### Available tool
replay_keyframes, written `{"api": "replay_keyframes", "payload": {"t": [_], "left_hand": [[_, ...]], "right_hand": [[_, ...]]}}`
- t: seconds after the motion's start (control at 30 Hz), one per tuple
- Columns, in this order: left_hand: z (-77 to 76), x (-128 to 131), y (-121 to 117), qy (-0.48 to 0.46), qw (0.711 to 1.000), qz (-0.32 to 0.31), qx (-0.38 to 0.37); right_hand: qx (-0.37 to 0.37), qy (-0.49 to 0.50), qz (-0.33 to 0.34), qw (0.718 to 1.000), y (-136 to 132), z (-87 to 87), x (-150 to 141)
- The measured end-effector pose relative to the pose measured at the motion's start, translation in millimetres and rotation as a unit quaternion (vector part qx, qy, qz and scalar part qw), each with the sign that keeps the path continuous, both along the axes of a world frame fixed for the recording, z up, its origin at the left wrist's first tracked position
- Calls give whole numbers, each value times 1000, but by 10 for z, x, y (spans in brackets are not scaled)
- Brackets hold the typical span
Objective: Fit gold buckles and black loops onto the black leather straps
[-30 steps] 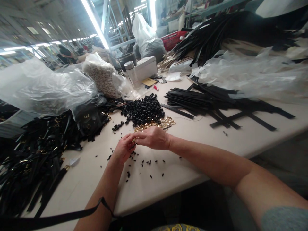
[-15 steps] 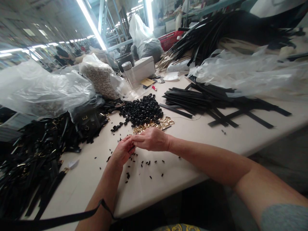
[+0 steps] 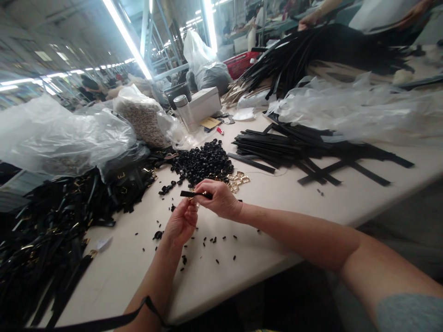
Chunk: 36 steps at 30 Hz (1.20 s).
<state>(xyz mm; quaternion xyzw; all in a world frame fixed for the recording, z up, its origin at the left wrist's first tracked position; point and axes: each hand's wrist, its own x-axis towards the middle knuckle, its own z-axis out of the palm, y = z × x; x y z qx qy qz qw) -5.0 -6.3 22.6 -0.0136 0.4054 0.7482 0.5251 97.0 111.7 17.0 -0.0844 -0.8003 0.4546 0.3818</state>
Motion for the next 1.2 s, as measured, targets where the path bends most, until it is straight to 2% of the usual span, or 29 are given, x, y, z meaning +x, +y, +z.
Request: {"api": "replay_keyframes", "payload": {"t": [0.17, 0.33, 0.57, 0.73, 0.8, 0.9, 1.07, 1.2], "left_hand": [[-3, 65, 18, 65, 998, 25, -5], [-81, 81, 47, 140, 989, 47, -33], [-144, 61, 29, 267, 962, 33, -50], [-128, 56, 31, 311, 947, 65, -35], [-114, 42, 40, 313, 945, 92, -31], [-84, 0, 45, 309, 943, 121, -26], [-65, -120, 10, 327, 936, 124, -31], [-100, -213, -35, 382, 918, 103, -37]], "right_hand": [[-137, -13, 0, 990, -10, -25, -28], [-309, -55, 39, 948, -59, 8, -40], [-389, -59, 41, 918, -66, 88, -23], [-413, -57, 45, 908, -68, 80, -36], [-406, -73, 55, 909, -65, 52, -45], [-351, -109, 76, 927, -39, 3, -43], [-169, -176, 67, 967, 48, 4, 11], [-60, -219, 42, 973, 94, 51, 37]]}}
